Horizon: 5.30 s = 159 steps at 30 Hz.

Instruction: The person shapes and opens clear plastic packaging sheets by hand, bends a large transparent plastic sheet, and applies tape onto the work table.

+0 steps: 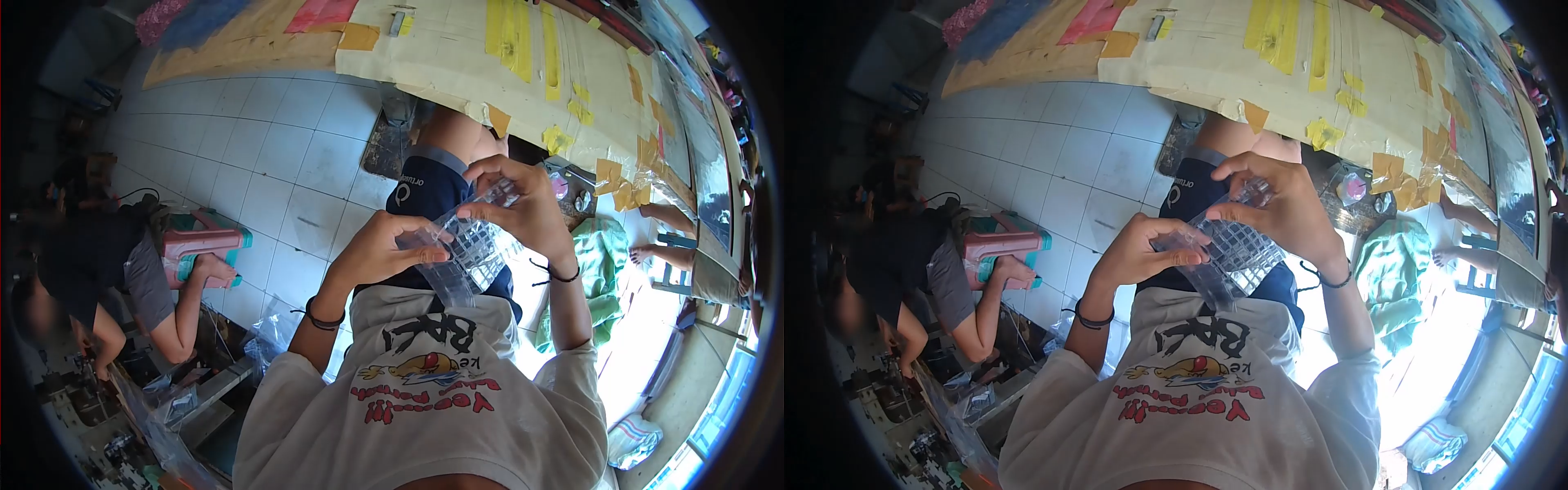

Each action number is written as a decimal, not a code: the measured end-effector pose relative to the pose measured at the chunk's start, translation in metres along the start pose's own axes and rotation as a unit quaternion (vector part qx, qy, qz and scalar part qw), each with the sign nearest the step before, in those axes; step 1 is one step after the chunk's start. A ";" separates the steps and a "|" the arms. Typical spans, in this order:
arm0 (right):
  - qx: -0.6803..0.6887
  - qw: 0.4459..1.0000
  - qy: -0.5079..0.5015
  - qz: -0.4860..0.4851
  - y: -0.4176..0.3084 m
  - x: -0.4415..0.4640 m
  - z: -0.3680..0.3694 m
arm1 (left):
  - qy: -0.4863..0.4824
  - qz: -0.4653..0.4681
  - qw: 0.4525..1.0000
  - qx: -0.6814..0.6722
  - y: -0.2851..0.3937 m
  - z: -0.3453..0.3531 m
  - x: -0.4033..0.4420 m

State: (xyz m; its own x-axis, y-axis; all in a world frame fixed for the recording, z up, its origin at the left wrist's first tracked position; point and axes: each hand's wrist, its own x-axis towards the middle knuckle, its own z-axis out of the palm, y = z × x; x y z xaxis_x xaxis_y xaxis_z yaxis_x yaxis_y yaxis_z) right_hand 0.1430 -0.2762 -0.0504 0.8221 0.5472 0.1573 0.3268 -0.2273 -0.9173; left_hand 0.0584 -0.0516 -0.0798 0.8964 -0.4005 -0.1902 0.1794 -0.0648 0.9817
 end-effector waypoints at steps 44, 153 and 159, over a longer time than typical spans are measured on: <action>0.279 0.945 0.067 0.157 0.014 -0.019 0.077 | 0.255 0.070 0.954 -0.141 -0.010 -0.023 -0.045; 0.145 0.696 0.703 0.020 0.016 -0.215 -0.135 | 0.031 0.231 0.805 0.546 -0.044 0.052 0.114; 0.204 0.590 0.776 0.089 0.144 -0.265 -0.131 | 0.064 0.219 0.800 0.555 -0.051 0.048 0.119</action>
State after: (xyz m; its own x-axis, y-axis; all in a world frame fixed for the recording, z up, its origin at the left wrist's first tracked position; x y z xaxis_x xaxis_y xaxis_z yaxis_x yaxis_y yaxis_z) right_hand 0.0331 -0.5601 -0.1762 0.3672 -0.9247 -0.1005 0.2914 0.2169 -0.9317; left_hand 0.1368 -0.1395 -0.1523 0.8220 -0.5138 0.2457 -0.5695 -0.7442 0.3491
